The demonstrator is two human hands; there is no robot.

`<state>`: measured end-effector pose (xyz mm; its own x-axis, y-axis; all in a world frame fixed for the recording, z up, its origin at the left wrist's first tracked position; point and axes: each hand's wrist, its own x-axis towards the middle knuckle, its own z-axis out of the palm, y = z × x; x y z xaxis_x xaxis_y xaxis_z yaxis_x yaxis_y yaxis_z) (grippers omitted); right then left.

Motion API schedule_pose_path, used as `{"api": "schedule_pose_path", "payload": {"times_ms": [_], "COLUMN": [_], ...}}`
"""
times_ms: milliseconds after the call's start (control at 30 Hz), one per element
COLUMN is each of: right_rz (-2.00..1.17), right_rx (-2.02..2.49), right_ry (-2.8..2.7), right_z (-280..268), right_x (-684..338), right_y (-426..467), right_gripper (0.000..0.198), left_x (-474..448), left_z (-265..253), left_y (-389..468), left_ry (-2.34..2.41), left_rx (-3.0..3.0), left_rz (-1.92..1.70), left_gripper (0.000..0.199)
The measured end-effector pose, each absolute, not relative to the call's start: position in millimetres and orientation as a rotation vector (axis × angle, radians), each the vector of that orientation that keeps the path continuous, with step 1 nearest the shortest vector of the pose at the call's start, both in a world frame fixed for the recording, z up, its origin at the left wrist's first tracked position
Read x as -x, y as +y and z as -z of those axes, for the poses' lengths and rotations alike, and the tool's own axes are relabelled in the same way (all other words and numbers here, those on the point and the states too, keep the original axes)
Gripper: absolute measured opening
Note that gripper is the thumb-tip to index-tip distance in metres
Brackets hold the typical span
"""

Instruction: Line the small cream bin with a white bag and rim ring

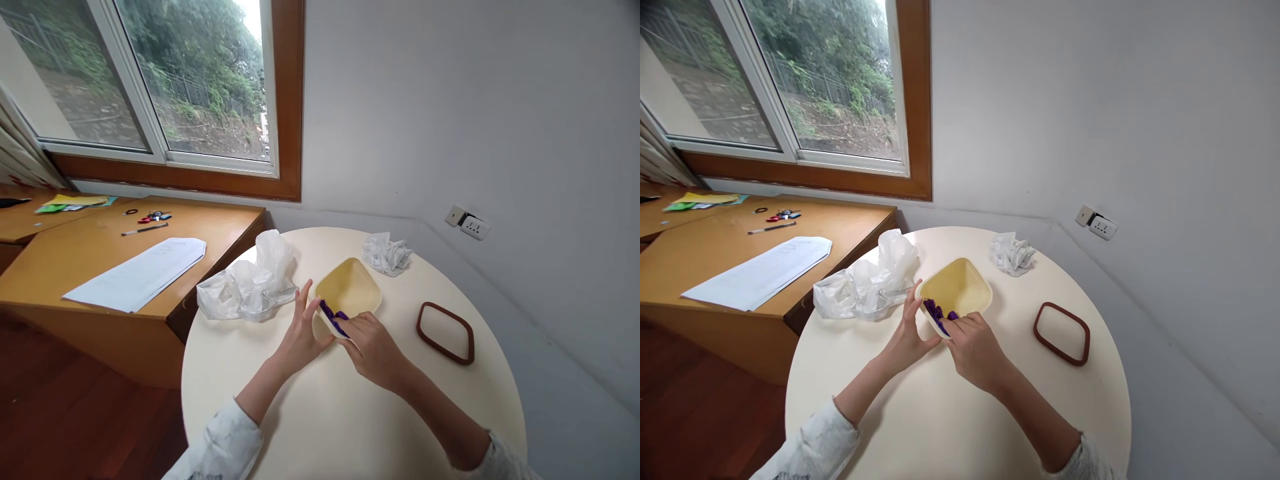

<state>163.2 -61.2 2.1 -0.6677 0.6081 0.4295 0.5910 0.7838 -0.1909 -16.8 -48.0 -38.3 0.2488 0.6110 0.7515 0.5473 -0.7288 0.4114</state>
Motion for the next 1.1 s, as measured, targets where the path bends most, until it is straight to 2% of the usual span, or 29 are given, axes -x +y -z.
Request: {"api": "schedule_pose_path", "payload": {"times_ms": [133,267,500,667,833,1100], "right_rz": [-0.109,-0.190,-0.586,-0.818,-0.821,-0.594], "right_rx": [0.876,0.900,0.997,1.141,1.308,1.373], "right_ry": [-2.466,-2.468,-2.494,-2.647,-2.768,-2.892], "right_z": [2.4,-0.4,-32.8,-46.7,-32.8,-9.0], "right_x": [-156.6,-152.0,-158.8,-163.7,-147.9,-125.0], "right_y": [-67.0,-71.7,-71.4,-52.5,-24.8,4.8], "right_gripper": [0.031,0.033,0.013,0.033,0.031,0.020], "left_x": [15.2,12.5,13.1,13.4,12.7,11.9], "left_z": [41.1,41.8,40.8,41.6,39.7,37.7], "left_y": [-45.4,-43.2,-43.1,-43.2,-44.7,-45.6], "left_ry": [1.170,1.185,1.074,1.057,1.016,1.019], "left_rx": [-2.541,-2.535,-2.450,-2.494,-2.514,-2.546], "left_rz": [-1.479,-1.548,-1.571,-1.540,-1.485,-1.442], "left_gripper": [0.102,0.101,0.104,0.107,0.110,0.108]}}
